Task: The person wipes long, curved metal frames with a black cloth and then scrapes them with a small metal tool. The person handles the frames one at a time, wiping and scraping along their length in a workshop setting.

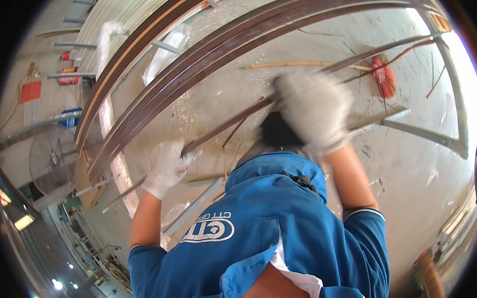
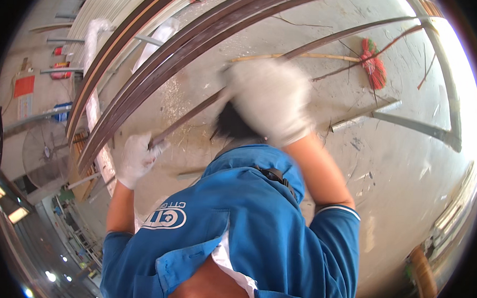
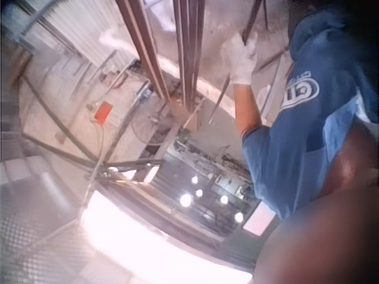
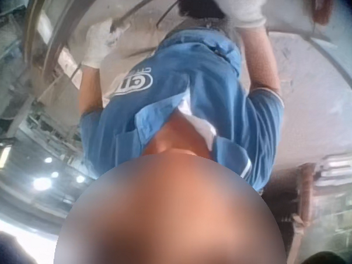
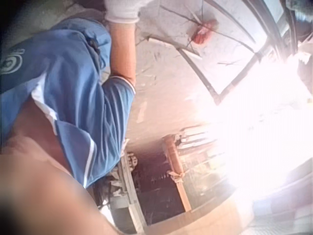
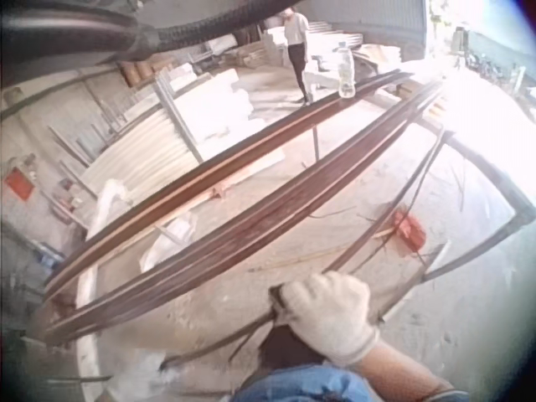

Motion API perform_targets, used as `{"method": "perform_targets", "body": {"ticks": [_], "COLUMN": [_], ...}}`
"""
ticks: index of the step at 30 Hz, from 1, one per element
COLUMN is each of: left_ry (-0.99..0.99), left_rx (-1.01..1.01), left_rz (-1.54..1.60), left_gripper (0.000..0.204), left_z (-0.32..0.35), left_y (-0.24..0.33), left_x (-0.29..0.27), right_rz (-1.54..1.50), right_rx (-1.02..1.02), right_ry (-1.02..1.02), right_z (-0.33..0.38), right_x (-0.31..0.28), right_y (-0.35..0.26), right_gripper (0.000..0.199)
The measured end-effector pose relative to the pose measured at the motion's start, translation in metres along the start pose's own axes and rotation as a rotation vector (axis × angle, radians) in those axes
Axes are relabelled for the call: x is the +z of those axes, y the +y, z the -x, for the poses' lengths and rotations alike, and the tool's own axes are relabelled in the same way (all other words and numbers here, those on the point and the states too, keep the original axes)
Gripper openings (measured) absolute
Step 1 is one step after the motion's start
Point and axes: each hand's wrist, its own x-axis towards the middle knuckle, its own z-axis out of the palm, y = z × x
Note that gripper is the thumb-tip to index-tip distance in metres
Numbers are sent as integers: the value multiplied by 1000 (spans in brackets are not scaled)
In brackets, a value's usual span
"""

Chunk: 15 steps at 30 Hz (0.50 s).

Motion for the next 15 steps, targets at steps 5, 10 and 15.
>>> {"method": "perform_targets", "body": {"ticks": [5,10,15], "left_ry": [25,23,1], "left_rx": [47,5,18], "left_rz": [201,197,408], "left_gripper": [38,41,36], "left_z": [2,-4,-11], "left_y": [-23,-39,-50], "left_x": [4,20,40], "right_rz": [179,18,-233], "right_rx": [560,339,-263], "right_ry": [111,19,-185], "right_z": [-24,-39,-41], "right_x": [-11,18,42], "right_y": [187,86,-157], "right_gripper": [33,29,5]}}
